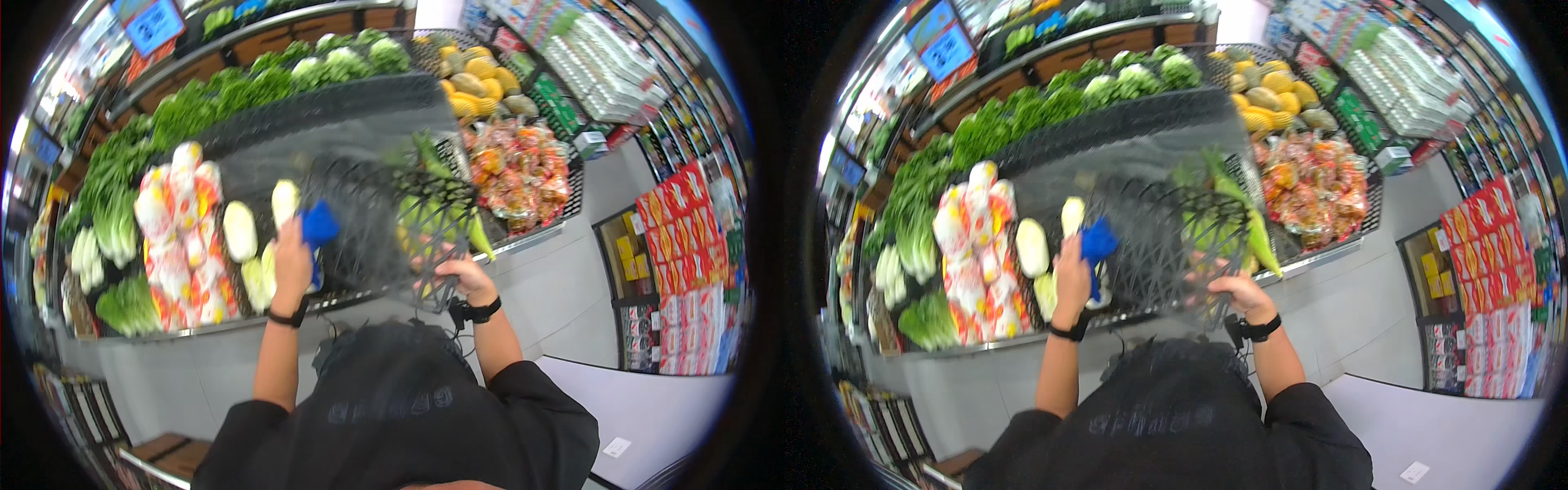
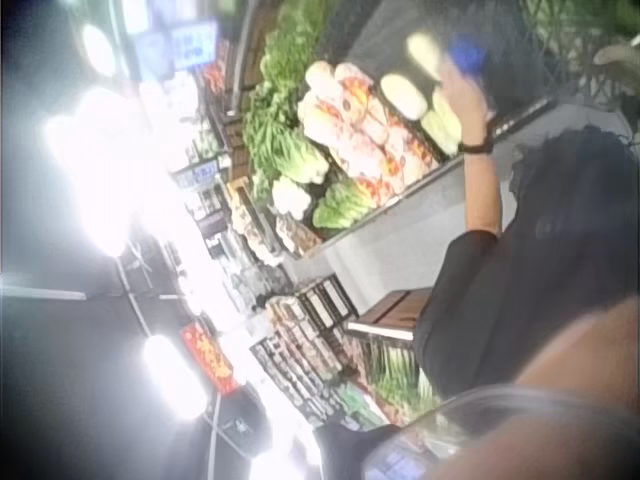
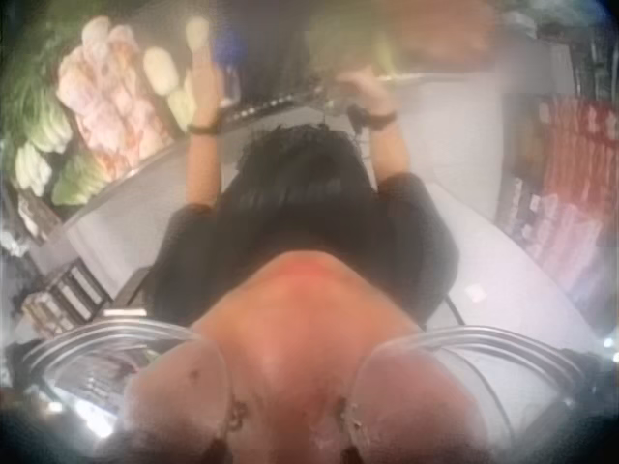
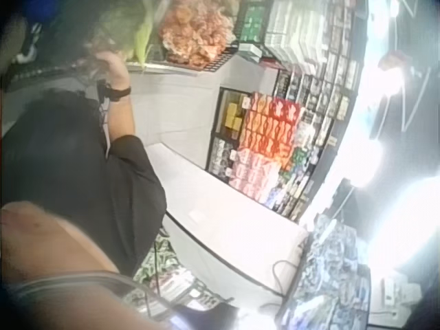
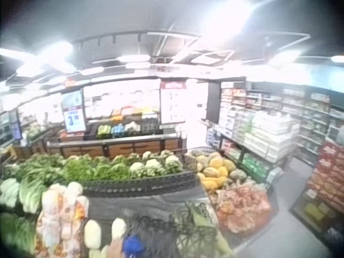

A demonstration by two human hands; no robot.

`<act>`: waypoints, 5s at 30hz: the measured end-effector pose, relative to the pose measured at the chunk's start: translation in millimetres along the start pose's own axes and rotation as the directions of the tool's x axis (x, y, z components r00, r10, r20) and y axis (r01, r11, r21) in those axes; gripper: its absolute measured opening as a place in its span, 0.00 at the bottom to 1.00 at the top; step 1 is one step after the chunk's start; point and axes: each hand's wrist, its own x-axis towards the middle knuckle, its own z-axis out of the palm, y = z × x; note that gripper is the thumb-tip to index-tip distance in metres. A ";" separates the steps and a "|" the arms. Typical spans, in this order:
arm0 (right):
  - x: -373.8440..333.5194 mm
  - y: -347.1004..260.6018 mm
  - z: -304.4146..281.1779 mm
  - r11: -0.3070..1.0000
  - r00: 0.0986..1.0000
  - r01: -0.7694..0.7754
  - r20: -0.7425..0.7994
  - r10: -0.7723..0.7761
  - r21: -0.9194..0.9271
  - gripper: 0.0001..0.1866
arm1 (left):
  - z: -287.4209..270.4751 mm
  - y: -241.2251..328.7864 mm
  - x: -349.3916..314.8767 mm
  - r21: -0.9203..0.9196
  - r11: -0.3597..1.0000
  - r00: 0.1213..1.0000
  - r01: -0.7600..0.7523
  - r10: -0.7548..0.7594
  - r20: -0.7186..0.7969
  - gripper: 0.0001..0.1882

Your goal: The person picks up ears of corn from a shelf and wipes the empty surface with a blue cloth before replacing the corn.

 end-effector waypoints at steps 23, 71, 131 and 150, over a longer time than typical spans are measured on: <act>108.7 142.3 -8.7 0.869 0.994 0.109 -0.054 -0.094 0.483 0.21 | 12.8 -8.1 -122.6 -0.774 -0.550 0.756 0.313 -0.349 0.553 0.25; 74.7 128.1 -67.8 0.950 0.879 0.031 -0.443 -0.174 -0.311 0.18 | 70.5 6.1 -116.6 -0.691 0.102 0.641 0.716 -0.489 0.592 0.31; 59.8 161.7 27.9 0.159 0.799 0.520 0.412 -0.439 -0.839 0.22 | 46.6 48.3 -175.7 -0.793 -0.205 0.652 0.574 -0.471 0.594 0.24; 41.3 151.5 -31.5 -0.224 0.995 -0.035 -0.014 -0.096 -0.974 0.16 | 52.3 53.8 -192.1 -0.825 -0.251 0.652 0.506 -0.516 0.556 0.29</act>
